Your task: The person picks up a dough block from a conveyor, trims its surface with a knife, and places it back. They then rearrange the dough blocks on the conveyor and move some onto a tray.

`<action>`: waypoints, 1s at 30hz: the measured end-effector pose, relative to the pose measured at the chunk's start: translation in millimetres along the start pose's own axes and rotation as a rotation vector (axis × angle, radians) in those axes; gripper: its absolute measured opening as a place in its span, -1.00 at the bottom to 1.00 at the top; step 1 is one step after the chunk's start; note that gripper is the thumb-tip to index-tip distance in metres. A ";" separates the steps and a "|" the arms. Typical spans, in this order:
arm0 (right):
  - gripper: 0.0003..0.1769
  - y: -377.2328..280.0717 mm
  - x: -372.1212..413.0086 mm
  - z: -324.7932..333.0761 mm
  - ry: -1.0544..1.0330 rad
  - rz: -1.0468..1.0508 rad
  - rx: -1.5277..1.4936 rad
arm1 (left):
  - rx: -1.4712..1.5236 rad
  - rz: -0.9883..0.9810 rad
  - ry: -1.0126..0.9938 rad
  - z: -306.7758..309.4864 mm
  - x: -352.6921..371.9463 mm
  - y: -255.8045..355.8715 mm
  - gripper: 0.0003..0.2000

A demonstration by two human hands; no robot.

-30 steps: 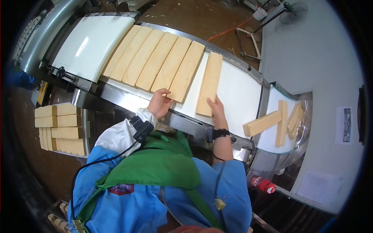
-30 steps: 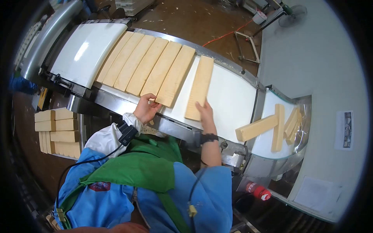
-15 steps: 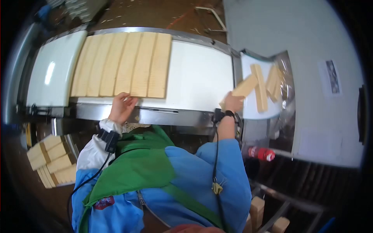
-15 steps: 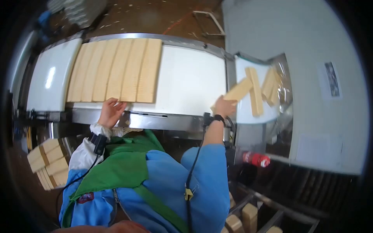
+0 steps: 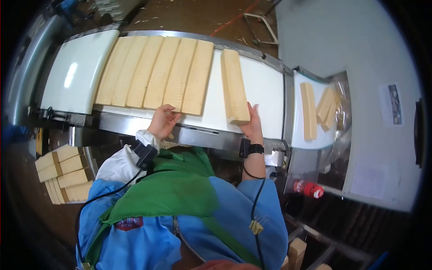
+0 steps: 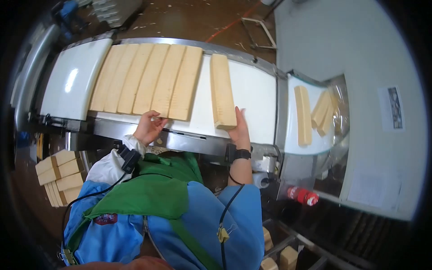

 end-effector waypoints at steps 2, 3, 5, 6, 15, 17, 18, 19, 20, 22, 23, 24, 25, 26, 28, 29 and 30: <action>-0.46 25.6 -36.1 -11.5 0.173 0.112 0.475 | -0.021 -0.017 -0.030 3.4 -1.6 1.3 -0.75; -0.48 33.3 -55.5 -20.7 0.152 0.141 0.649 | -0.023 -0.008 -0.005 2.2 -0.1 3.5 -0.75; -0.54 45.0 -101.2 -18.9 0.161 0.070 0.920 | -0.017 0.007 0.048 -8.5 8.9 7.7 -0.75; -0.55 44.7 -107.3 -23.5 0.192 0.078 1.037 | -0.022 -0.010 0.074 -10.8 10.4 8.8 -0.76; -0.17 137.6 -112.4 -172.3 0.032 0.888 2.205 | -0.255 -0.091 0.131 11.1 34.5 32.5 -0.84; -0.15 187.0 -128.1 -202.2 -0.188 0.964 2.119 | -0.310 -0.205 0.154 21.3 66.0 50.2 -0.84; -0.13 206.0 -135.2 -215.4 -0.310 0.998 2.069 | -0.334 -0.267 0.175 32.9 78.7 57.5 -0.83; -0.12 220.6 -143.9 -226.1 -0.355 0.999 2.078 | -0.341 -0.335 0.220 55.3 78.9 58.4 -0.82; -0.11 237.9 -151.9 -240.2 -0.411 1.003 2.085 | -0.318 -0.352 0.236 71.8 90.9 65.8 -0.82; -0.10 270.6 -159.8 -269.8 -0.472 1.000 2.150 | -0.266 -0.388 0.273 108.9 120.3 78.5 -0.82; -0.10 276.0 -161.6 -279.1 -0.462 0.996 2.210 | -0.235 -0.442 0.309 133.2 130.2 81.5 -0.82; -0.10 280.1 -163.4 -286.7 -0.439 0.994 2.269 | -0.197 -0.485 0.385 155.9 144.0 84.3 -0.82; -0.09 283.2 -165.5 -291.2 -0.430 0.984 2.291 | -0.162 -0.527 0.456 178.0 159.3 88.1 -0.83; -0.07 285.0 -169.0 -292.3 -0.410 0.990 2.308 | -0.132 -0.576 0.519 203.1 170.6 92.2 -0.83; -0.05 289.9 -173.1 -293.8 -0.413 1.009 2.372 | -0.116 -0.621 0.684 263.7 193.6 104.2 -0.82; -0.04 290.2 -172.7 -296.6 -0.445 0.989 2.382 | -0.076 -0.657 0.749 295.4 205.6 112.7 -0.81; -0.02 289.7 -171.8 -298.7 -0.470 0.969 2.392 | -0.039 -0.692 0.809 328.5 215.2 122.3 -0.80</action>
Point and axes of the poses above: each hand's wrist, its own x-axis away from the middle knuckle, its own z-axis out of the back of the hand, y = z × x, the point moved 1 cm from there along -x, towards the middle knuckle, and after that the axes turned 6 degrees about -z, right-handed, at the moved point
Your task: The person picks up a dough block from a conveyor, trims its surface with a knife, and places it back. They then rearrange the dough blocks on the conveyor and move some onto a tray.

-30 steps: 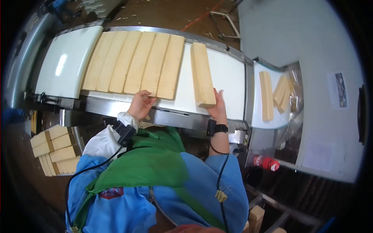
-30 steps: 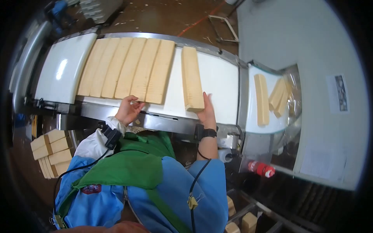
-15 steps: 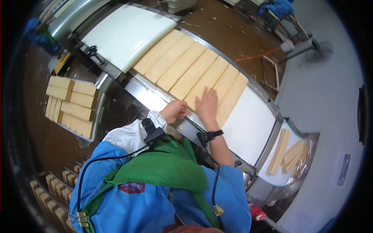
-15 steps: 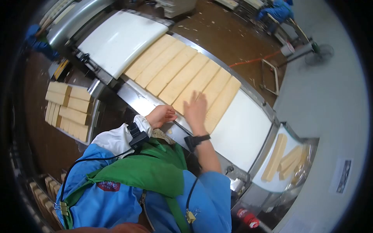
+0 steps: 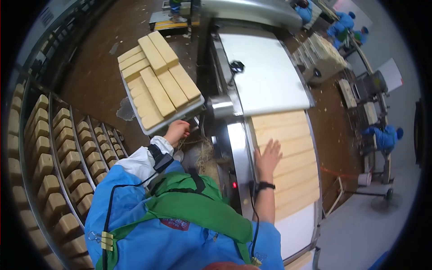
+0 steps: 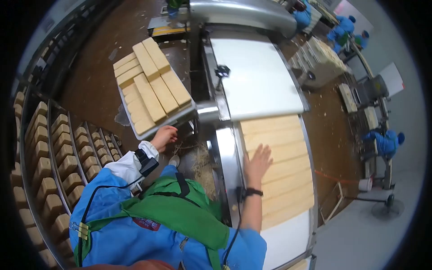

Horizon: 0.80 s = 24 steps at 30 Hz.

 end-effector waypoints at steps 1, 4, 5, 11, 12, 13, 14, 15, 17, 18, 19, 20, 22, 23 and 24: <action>-0.03 0.6 1.4 3.5 0.009 0.022 -0.048 | -0.019 -0.050 0.095 23.8 -25.5 2.5 -0.79; -0.11 -14.3 19.3 30.5 0.105 0.064 -0.231 | -0.234 -0.309 0.287 94.3 -127.6 4.8 -0.75; -0.15 -20.3 27.1 30.6 0.129 0.002 -0.259 | -0.385 -0.403 0.359 108.5 -151.2 21.1 -0.74; -0.29 -82.1 68.5 29.9 0.155 -0.221 -0.303 | -0.995 -0.807 0.601 158.3 -264.1 118.5 -0.72; -0.31 -96.7 70.6 33.4 0.150 -0.216 -0.297 | -1.076 -0.823 0.586 163.2 -274.7 129.3 -0.72; -0.32 -110.0 72.4 36.6 0.142 -0.213 -0.291 | -1.160 -0.838 0.568 168.4 -282.9 137.8 -0.72; -0.34 -122.2 70.9 39.8 0.136 -0.208 -0.300 | -1.245 -0.852 0.552 173.9 -289.0 145.0 -0.72; -0.35 -135.7 66.6 45.3 0.129 -0.203 -0.310 | -1.261 -0.842 0.477 172.9 -277.5 159.1 -0.72; -0.37 -152.0 59.2 51.3 0.126 -0.191 -0.318 | -1.257 -0.860 0.423 180.7 -273.9 161.2 -0.71; -0.38 -156.9 56.0 52.9 0.131 -0.185 -0.317 | -1.257 -0.869 0.397 185.6 -272.6 159.2 -0.71; -0.38 -161.7 53.7 54.1 0.136 -0.179 -0.317 | -1.255 -0.831 0.394 194.5 -271.5 154.4 -0.70; -0.38 -164.5 53.1 54.7 0.138 -0.189 -0.308 | -1.228 -0.807 0.405 202.3 -266.6 146.7 -0.69; -0.38 -169.9 51.1 54.4 0.148 -0.210 -0.294 | -1.172 -0.767 0.427 211.8 -244.2 156.1 -0.67; -0.39 -173.6 50.0 54.2 0.144 -0.201 -0.311 | -1.165 -0.586 0.425 209.7 -241.3 163.7 -0.42; -0.39 -177.7 49.0 54.5 0.138 -0.192 -0.326 | -1.133 -0.546 0.542 207.3 -249.7 166.0 -0.33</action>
Point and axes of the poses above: each hand's wrist, its own x-axis away from the middle knuckle, its own z-axis out of the back of the hand, y = z × x, the point moved 1 cm from there along -x, towards the middle knuckle, and after that the axes turned 6 degrees about -z, right-handed, at the moved point
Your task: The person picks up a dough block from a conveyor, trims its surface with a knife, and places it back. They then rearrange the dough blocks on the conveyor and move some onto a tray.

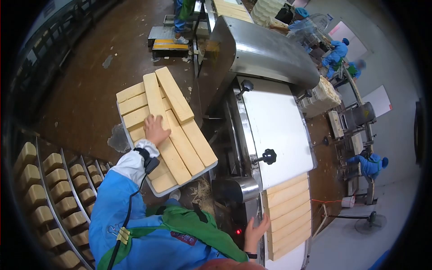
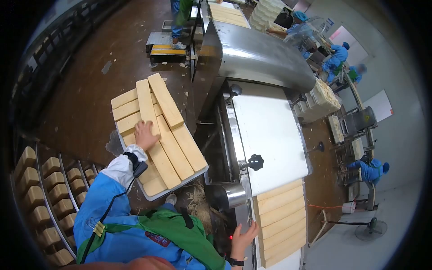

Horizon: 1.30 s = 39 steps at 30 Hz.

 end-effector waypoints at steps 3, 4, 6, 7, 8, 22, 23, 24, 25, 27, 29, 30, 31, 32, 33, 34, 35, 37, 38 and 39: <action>-0.39 -14.3 -2.9 -3.4 -0.027 0.043 0.003 | 0.117 0.386 -0.051 -14.4 -44.6 -0.5 0.09; -0.40 -20.4 -5.3 -4.9 -0.031 0.060 0.009 | 0.156 0.447 -0.082 -17.1 -57.4 -1.6 0.10; -0.40 -29.1 -7.1 -7.1 -0.040 0.082 -0.012 | 0.230 0.569 -0.144 -20.1 -69.6 -2.3 0.14; -0.40 -30.8 -6.5 -7.8 -0.046 0.092 -0.024 | 0.238 0.617 -0.174 -14.0 -68.6 3.0 0.18; -0.40 -31.3 -5.1 -9.4 -0.046 0.100 -0.024 | 0.209 0.609 -0.166 -21.6 -63.0 1.4 0.19; -0.46 -33.7 10.1 -18.6 -0.093 0.223 -0.181 | 0.234 0.614 -0.253 -23.8 56.8 32.8 0.17; -0.47 -32.4 10.9 -16.1 -0.096 0.233 -0.198 | 0.262 0.637 -0.280 -30.1 52.6 21.9 0.09; -0.48 -31.3 12.3 -12.2 -0.083 0.246 -0.218 | 0.290 0.661 -0.307 -31.4 53.0 12.7 0.01; -0.48 -30.5 14.5 -7.6 -0.070 0.257 -0.239 | 0.576 0.551 -0.323 -25.4 59.0 3.1 -0.13; -0.46 -24.5 20.3 2.3 -0.038 0.274 -0.240 | 1.244 0.456 -0.194 -11.2 93.3 4.8 -0.44; -0.44 -17.2 24.0 12.0 -0.048 0.289 -0.317 | 1.380 0.439 -0.246 39.1 129.6 35.2 -0.35; -0.44 -12.4 26.1 19.2 -0.053 0.292 -0.351 | 1.463 0.363 -0.343 59.6 146.1 47.6 -0.26; -0.40 -12.1 28.8 28.1 -0.091 0.269 -0.392 | 1.520 0.251 -0.383 87.6 164.5 77.5 -0.20; -0.35 -14.8 30.1 40.1 -0.132 0.286 -0.451 | 1.522 0.162 -0.456 108.3 180.0 107.3 -0.16; -0.30 -17.0 31.5 52.3 -0.172 0.303 -0.508 | 1.527 0.075 -0.530 125.2 195.9 137.4 -0.13; -0.24 -17.3 35.0 61.3 -0.190 0.359 -0.564 | 1.535 -0.013 -0.600 138.2 213.1 169.4 -0.10; -0.18 -17.8 36.9 70.0 -0.206 0.420 -0.619 | 1.552 -0.092 -0.628 147.9 231.9 207.2 -0.08; 0.02 -19.4 45.0 93.8 -0.141 0.516 -0.631 | 1.594 -0.233 -0.676 156.0 278.0 283.0 -0.09; 0.09 -12.1 52.0 102.2 -0.080 0.533 -0.638 | 1.620 -0.296 -0.698 154.3 303.7 317.4 -0.11; 0.11 10.5 60.7 102.8 0.036 0.434 -0.573 | 1.630 -0.339 -0.739 146.1 332.1 347.8 -0.11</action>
Point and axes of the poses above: each hand's wrist, its own x-axis away from the middle knuckle, its own z-axis out of the back of the hand, y = z × x, the point moved 1 cm from there along -x, towards the middle knuckle, and after that the axes turned 6 degrees about -z, right-handed, at the moved point
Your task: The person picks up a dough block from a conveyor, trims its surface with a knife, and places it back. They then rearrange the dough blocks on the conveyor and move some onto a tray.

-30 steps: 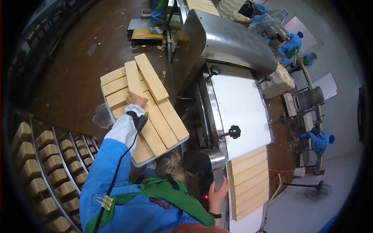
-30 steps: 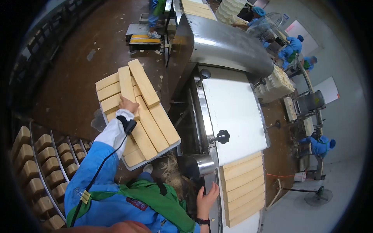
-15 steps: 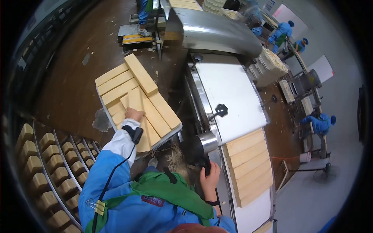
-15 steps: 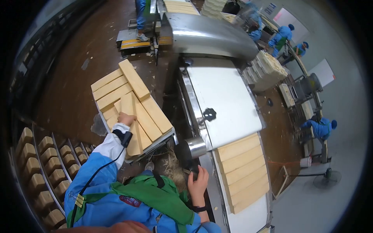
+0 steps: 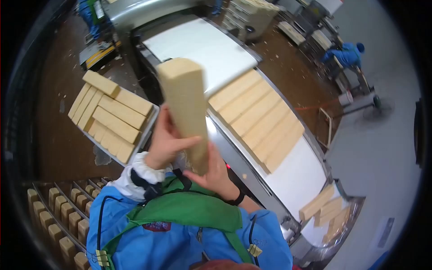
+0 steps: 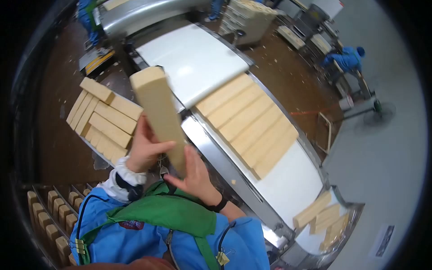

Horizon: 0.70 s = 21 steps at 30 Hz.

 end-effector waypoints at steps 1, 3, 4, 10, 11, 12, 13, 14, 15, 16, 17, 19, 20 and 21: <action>0.14 21.3 20.5 9.9 0.117 -0.065 0.096 | 0.014 -0.003 -0.053 -35.1 2.8 -17.5 -0.11; 0.09 45.0 51.6 54.4 0.286 -0.306 0.013 | 0.033 0.106 -0.258 -96.1 11.2 -46.9 -0.03; -0.02 54.0 63.6 76.6 0.384 -0.436 -0.285 | 0.035 0.168 -0.331 -121.2 14.7 -61.5 -0.01; -0.25 155.6 165.2 220.4 0.703 -0.736 -0.559 | 0.031 0.893 -0.135 -171.1 42.7 -193.1 -0.21; -0.28 178.2 176.8 237.2 0.714 -0.828 -0.714 | 0.012 0.938 -0.095 -173.3 43.1 -211.1 -0.20; -0.32 200.9 187.8 251.3 0.691 -0.907 -0.773 | 0.011 0.928 -0.057 -176.5 43.1 -222.1 -0.17; -0.36 224.9 198.5 263.3 0.667 -0.986 -0.833 | 0.009 0.917 -0.019 -180.5 42.9 -231.0 -0.13; -0.40 248.5 204.2 269.3 0.637 -1.062 -0.892 | 0.010 0.904 0.020 -184.3 41.0 -238.5 -0.09; -0.43 272.9 206.8 267.1 0.590 -1.059 -0.800 | 0.018 0.890 0.024 -186.6 39.0 -245.2 -0.08; -0.45 297.1 207.0 259.5 0.542 -1.054 -0.710 | 0.026 0.875 0.028 -187.7 36.9 -251.1 -0.07; -0.46 317.3 202.1 254.2 0.493 -1.046 -0.621 | 0.032 0.859 0.033 -191.4 34.4 -256.8 -0.06; -0.40 348.0 182.2 242.5 0.311 -1.208 -0.275 | 0.047 0.867 0.060 -197.3 30.4 -264.4 -0.05; -0.35 351.3 173.6 245.5 0.204 -1.252 -0.087 | 0.020 0.878 0.044 -200.0 28.2 -268.0 -0.07; -0.29 347.7 165.5 253.4 0.093 -1.287 0.107 | -0.003 0.891 0.026 -203.7 29.7 -270.7 -0.08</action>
Point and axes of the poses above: each hand's wrist, its own x-axis away from the middle knuckle, its own z-axis out of the back of the hand, y = z × x, the point moved 1 cm from there along -x, towards the middle knuckle, and after that the axes turned 6 degrees about -z, right-handed, at the moved point
